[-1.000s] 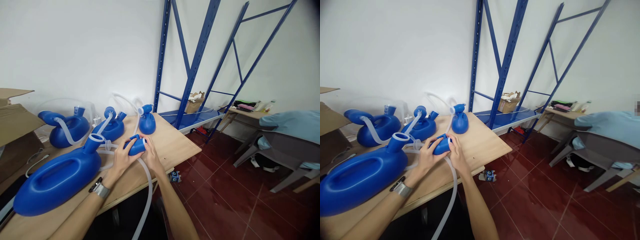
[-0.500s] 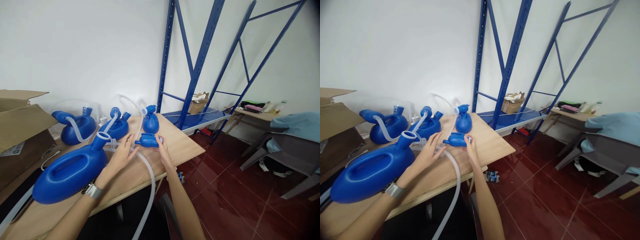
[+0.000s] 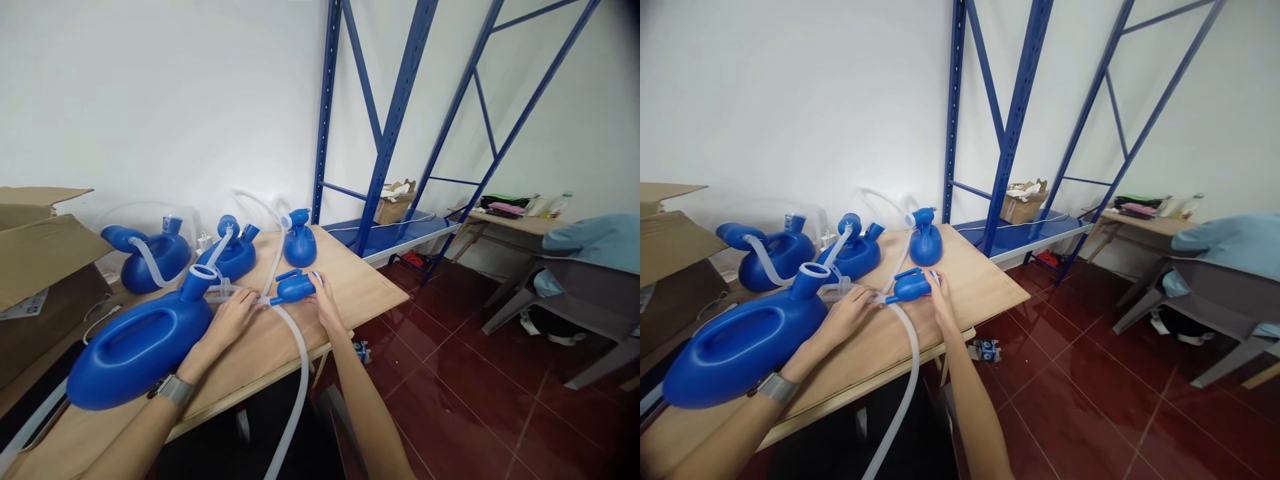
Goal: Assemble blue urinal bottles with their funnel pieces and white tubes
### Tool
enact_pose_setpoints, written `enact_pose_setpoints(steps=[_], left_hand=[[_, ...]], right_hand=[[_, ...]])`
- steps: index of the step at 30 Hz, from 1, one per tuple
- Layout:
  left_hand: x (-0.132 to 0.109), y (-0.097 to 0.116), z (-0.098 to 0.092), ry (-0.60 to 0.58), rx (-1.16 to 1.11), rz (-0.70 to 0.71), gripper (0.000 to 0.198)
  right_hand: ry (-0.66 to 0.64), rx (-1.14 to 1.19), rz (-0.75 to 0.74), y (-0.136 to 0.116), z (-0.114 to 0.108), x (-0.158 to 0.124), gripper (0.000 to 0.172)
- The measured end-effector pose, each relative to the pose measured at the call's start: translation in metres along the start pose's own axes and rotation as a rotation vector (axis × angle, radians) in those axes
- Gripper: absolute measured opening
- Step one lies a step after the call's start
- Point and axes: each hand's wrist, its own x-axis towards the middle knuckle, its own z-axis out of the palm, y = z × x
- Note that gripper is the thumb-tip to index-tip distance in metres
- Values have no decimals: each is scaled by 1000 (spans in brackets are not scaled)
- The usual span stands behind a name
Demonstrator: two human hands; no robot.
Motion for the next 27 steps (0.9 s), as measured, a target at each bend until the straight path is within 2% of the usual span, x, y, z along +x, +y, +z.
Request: enact_pose_setpoints(steps=[5,10,12,17,22,27], left_hand=[[14,3,6,64,-24,30,37],[24,2,19,91,-49,94,38],[24,1,23,98,-50,122,38],[18,0,32,114,-30,169,40],[15,2,37,161,-18,224,37],[14,11,28,202,-11,289,29]], right_hand=[[81,54,-32,-3,0,2,58],[125,-13,-148,-9,-8,5,52],[93,-58,-199,-12,-13,6,51],[-109,-124,-230,-24,-24,2,45],[-125,-223,-378,-30,-23,3,35],[-176,-293,-497,-32,-22,2,32]])
